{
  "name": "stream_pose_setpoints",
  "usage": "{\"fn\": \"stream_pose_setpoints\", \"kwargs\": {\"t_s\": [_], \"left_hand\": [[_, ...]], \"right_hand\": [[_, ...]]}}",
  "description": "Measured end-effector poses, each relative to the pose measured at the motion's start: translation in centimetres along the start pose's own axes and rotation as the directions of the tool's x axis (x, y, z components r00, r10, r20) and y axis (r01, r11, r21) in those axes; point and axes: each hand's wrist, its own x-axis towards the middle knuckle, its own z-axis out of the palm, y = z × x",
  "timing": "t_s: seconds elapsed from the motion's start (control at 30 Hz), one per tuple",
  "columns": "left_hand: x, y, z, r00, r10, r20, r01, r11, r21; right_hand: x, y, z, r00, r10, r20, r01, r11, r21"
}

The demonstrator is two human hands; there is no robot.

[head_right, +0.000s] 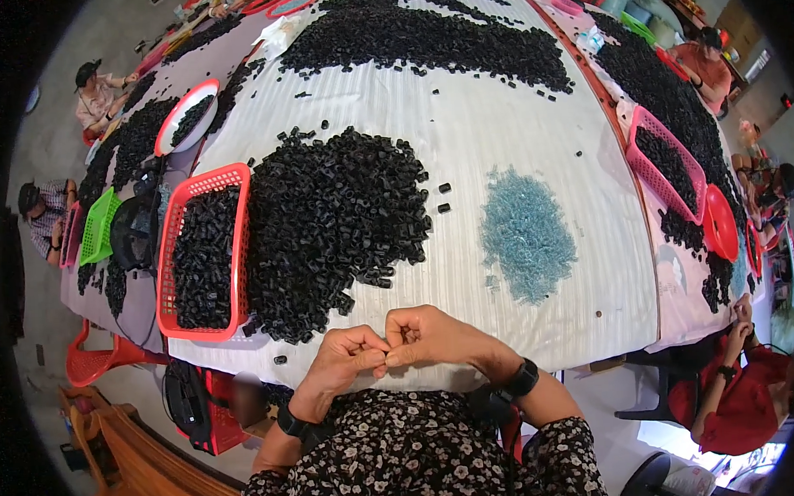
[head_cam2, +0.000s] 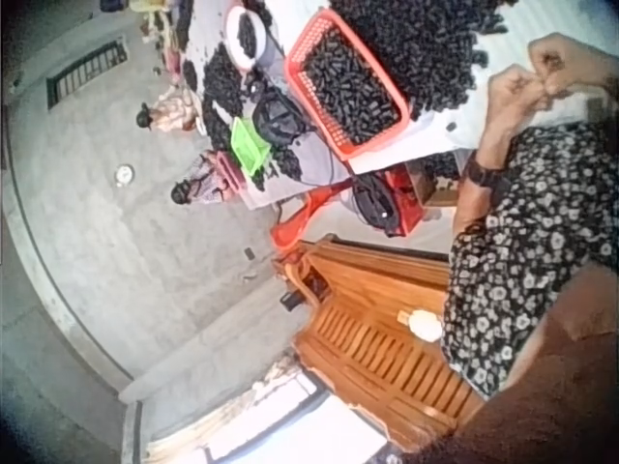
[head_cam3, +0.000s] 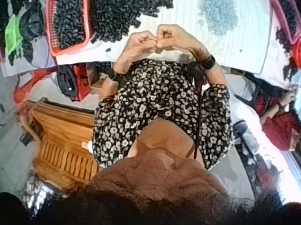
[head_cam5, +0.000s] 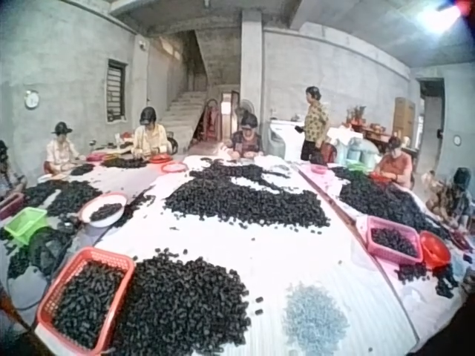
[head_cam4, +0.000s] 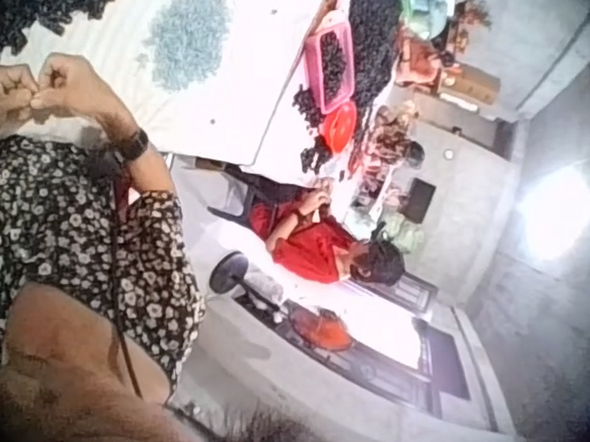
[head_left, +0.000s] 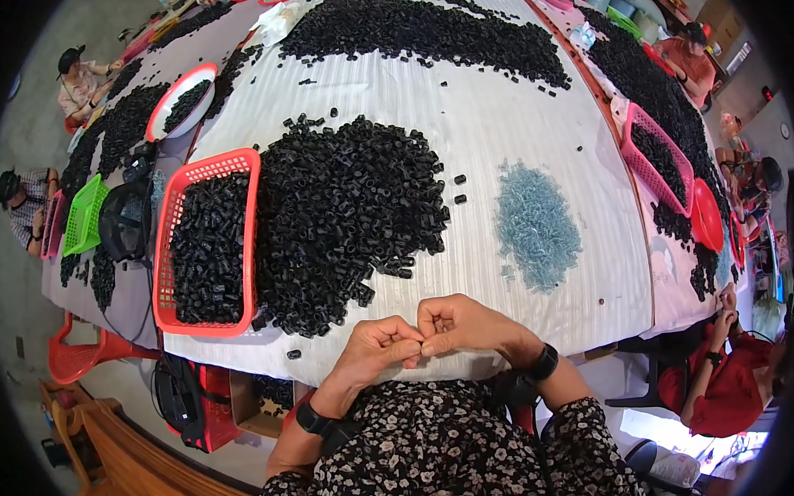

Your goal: Manually sorting and inspecting small black plastic shoe components on a large production table.

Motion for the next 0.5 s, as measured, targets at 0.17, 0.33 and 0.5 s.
{"fn": "stream_pose_setpoints", "kwargs": {"t_s": [0.17, 0.33, 0.5], "left_hand": [[0.4, -0.4, 0.0, 0.996, 0.087, -0.011, -0.087, 0.996, -0.016], [0.4, -1.0, -0.9, 0.984, 0.148, -0.098, -0.16, 0.978, -0.131], [0.1, -1.5, -1.2, 0.992, 0.101, -0.081, -0.115, 0.972, -0.206]], "right_hand": [[-0.2, -0.6, -1.5, 0.998, 0.061, -0.011, -0.062, 0.981, -0.182], [-1.9, 1.3, -3.4, 0.889, -0.291, -0.353, 0.056, 0.834, -0.549], [-4.0, 3.7, -2.1, 0.9, -0.336, -0.276, 0.016, 0.659, -0.752]]}}
